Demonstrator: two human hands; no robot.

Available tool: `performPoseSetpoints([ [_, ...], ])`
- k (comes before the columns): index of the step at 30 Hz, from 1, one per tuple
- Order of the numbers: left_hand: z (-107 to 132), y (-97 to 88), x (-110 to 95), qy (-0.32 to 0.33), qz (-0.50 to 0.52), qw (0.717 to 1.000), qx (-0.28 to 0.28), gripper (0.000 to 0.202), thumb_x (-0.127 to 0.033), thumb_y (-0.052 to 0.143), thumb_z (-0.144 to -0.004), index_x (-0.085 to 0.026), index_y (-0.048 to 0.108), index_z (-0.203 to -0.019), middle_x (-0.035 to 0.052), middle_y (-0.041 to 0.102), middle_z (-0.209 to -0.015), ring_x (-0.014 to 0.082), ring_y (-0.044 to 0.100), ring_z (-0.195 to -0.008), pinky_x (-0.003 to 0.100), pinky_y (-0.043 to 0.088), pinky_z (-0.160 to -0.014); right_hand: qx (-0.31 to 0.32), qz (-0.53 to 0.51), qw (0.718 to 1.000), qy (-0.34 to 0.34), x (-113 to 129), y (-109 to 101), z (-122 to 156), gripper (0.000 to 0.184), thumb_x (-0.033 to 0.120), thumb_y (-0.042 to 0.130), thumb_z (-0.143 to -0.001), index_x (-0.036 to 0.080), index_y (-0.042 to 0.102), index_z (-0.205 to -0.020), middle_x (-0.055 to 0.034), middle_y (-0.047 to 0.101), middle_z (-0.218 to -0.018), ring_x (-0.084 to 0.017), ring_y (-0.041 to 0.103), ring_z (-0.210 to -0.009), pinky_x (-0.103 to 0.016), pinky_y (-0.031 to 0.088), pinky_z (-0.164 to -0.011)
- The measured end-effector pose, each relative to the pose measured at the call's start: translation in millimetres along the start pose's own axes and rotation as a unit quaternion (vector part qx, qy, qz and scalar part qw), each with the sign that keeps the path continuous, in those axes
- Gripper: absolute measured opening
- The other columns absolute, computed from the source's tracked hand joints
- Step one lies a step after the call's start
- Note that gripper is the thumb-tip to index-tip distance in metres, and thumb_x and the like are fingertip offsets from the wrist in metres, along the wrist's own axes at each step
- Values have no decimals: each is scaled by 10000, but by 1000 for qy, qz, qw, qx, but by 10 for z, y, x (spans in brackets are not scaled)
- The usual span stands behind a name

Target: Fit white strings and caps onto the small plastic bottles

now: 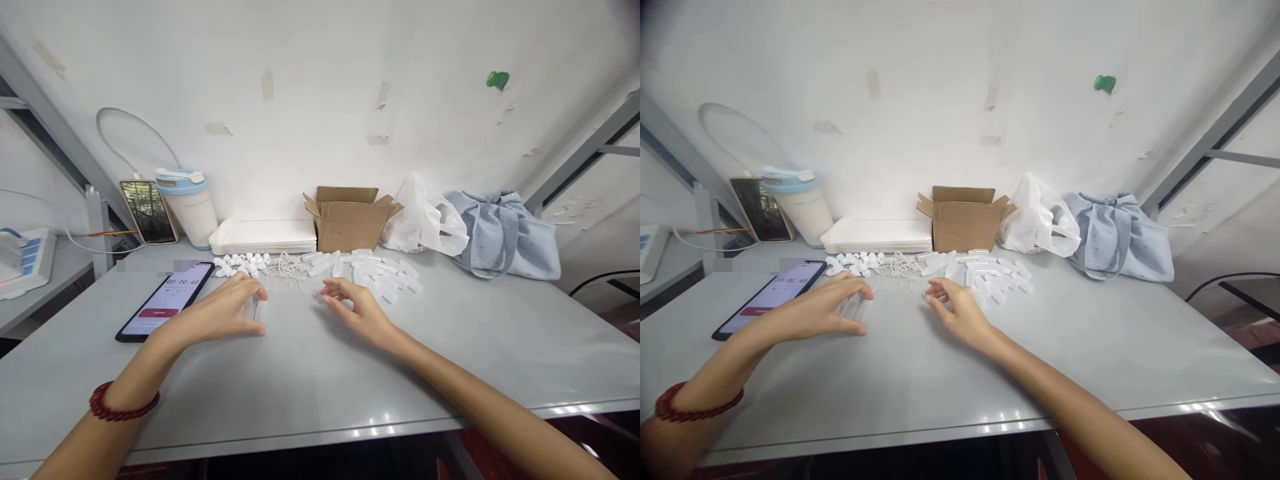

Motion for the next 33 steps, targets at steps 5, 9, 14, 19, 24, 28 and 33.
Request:
performPoseSetpoints([
  [5, 24, 27, 48, -12, 6, 1000, 22, 464, -499, 652, -623, -237, 570, -996, 27, 541, -927, 223, 531, -833, 309, 443, -723, -8, 9, 1000, -14, 49, -22, 7, 288, 219, 492, -861, 163, 552, -1137, -90, 676, -1005, -173, 632, -868, -306, 504, -693],
  [9, 32, 42, 57, -6, 10, 999, 34, 442, -457, 622, -651, -238, 552, -1029, 30, 537, -952, 225, 528, -863, 309, 435, -746, -11, 16, 1000, -10, 55, -46, 3, 301, 226, 494, -855, 157, 555, -1141, -98, 676, -1009, -178, 633, -864, -292, 503, -659],
  [14, 24, 49, 53, -2, 4, 999, 39, 414, -410, 589, -682, -237, 529, -1053, 38, 520, -985, 234, 508, -917, 321, 423, -790, -20, 16, 1000, -11, 64, -85, 1, 290, 231, 494, -852, 160, 551, -1128, -97, 679, -1007, -177, 633, -862, -268, 490, -606],
  [19, 34, 40, 51, -13, -2, 999, 42, 389, -398, 581, -686, -234, 528, -1034, 39, 516, -970, 235, 498, -908, 327, 426, -785, -22, 19, 999, -15, 84, -97, 9, 290, 227, 492, -851, 155, 542, -1128, -97, 678, -1011, -177, 634, -864, -248, 469, -551],
  [24, 14, -22, -76, 7, 0, 1000, 17, 378, -434, 592, -693, -233, 547, -1010, 39, 543, -973, 251, 487, -957, 339, 436, -789, -29, 34, 999, -24, 85, -113, 1, 288, 224, 491, -854, 154, 534, -1130, -95, 682, -1006, -177, 636, -856, -246, 468, -543],
  [28, -44, -96, -287, 56, 9, 996, -75, 332, -468, 520, -789, -215, 549, -1003, 62, 560, -1071, 270, 448, -1073, 386, 421, -868, -45, 123, 988, -76, 116, -218, -28, 268, 205, 479, -865, 146, 535, -1120, -106, 670, -1019, -191, 629, -888, -303, 493, -691],
  [33, -78, 32, -624, 139, -98, 971, -166, 320, -370, 424, -901, -145, 537, -1097, 126, 561, -1134, 284, 430, -1124, 455, 376, -950, -34, 290, 956, -29, -25, -422, -113, 213, 155, 455, -866, 130, 589, -1030, -112, 681, -928, -207, 629, -764, -313, 454, -662],
])
Point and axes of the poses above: each hand's wrist, its own z-axis away from the middle knuckle, its own y-axis out of the palm, x = y × z, the point moved 10 cm from there along -z, towards the middle knuckle
